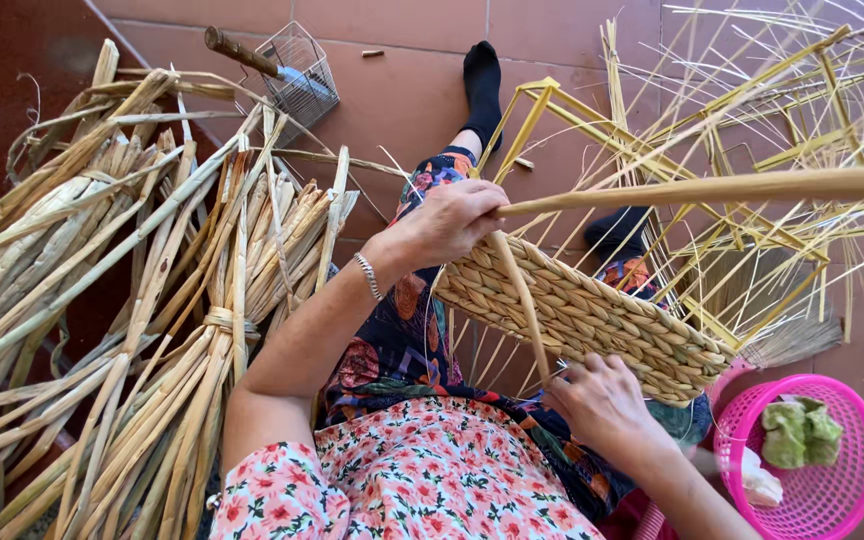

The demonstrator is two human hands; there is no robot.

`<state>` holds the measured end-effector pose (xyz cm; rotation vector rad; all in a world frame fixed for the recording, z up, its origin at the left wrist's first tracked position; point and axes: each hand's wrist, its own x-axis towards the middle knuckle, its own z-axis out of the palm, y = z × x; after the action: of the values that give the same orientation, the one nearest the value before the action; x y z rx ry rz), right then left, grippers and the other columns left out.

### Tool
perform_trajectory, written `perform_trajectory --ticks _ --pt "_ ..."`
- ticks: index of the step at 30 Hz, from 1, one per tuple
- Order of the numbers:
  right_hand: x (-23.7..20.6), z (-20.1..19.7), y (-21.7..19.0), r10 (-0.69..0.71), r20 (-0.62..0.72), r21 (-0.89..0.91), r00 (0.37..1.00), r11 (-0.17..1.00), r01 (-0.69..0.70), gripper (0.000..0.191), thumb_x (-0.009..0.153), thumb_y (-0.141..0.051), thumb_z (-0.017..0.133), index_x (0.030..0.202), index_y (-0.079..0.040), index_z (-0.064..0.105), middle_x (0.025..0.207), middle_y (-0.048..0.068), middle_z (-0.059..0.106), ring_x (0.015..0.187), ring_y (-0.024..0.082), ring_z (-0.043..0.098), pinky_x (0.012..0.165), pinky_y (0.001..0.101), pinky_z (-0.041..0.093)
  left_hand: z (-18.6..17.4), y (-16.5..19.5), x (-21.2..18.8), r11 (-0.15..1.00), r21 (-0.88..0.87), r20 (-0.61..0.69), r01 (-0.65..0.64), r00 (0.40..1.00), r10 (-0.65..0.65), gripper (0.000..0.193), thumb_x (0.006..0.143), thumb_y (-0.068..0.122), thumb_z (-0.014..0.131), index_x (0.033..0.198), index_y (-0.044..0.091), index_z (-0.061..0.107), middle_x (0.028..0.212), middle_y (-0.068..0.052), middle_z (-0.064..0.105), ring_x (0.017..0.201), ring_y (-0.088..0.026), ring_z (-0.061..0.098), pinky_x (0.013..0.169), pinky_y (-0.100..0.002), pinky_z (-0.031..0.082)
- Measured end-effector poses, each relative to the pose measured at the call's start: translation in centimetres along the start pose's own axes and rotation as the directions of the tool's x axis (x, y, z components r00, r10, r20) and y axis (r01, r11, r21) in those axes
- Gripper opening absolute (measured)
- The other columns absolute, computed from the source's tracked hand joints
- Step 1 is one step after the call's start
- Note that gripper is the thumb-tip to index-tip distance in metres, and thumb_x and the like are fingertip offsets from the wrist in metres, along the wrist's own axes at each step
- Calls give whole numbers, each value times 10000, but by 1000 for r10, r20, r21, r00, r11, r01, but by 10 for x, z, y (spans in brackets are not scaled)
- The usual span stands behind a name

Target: The person weaves a basket by hand, interlacing dried palm fronds through a pre-formed frame. They repeatedly pull strands through the weave and occasionally use a wooden mallet to tighten the structure.

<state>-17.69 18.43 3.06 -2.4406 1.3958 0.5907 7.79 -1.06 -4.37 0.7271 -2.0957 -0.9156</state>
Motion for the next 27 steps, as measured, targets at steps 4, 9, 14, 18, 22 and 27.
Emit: perform_trajectory --ticks 4,9,14,18,22,27 --pt "33 16 31 246 -517 322 820 943 -80 262 996 -401 624 950 -163 722 794 50 698 737 225 672 642 379 526 15 6 27 924 259 272 280 897 -348 141 1016 136 608 1135 59 604 917 -193 702 914 -383 687 795 -479 517" --pt "93 -21 52 519 -295 920 802 382 91 333 970 -174 673 1271 -44 613 812 27 699 741 67 665 653 247 539 8 25 26 968 49 107 247 962 -251 196 995 108 618 1149 46 513 862 -182 704 856 -396 709 747 -467 531" --pt "116 -45 26 422 -720 652 552 684 327 141 1008 -62 723 1148 -67 726 947 92 698 795 167 662 712 287 540 5 27 26 952 -51 55 301 953 -299 283 915 100 643 1154 49 499 865 -160 727 882 -365 733 760 -442 549" --pt "114 -69 19 75 -908 193 411 948 253 183 875 -68 780 1047 -77 719 923 97 701 847 322 651 775 387 530 14 25 28 979 108 73 173 981 -182 148 920 106 669 1032 59 583 879 -174 701 932 -375 700 826 -468 533" --pt "111 -81 23 104 -849 253 518 941 224 173 932 -162 778 1058 -65 710 979 104 697 944 304 659 833 412 532 15 25 21 988 148 55 -33 998 25 176 805 94 695 957 50 618 892 -170 667 917 -379 664 823 -476 520" --pt "107 -54 29 228 -762 234 606 970 -71 192 985 -278 760 1012 -89 743 890 66 686 875 277 639 760 425 496 10 29 16 993 107 33 49 998 -53 165 923 194 730 936 79 612 919 -114 673 897 -324 680 777 -452 520"
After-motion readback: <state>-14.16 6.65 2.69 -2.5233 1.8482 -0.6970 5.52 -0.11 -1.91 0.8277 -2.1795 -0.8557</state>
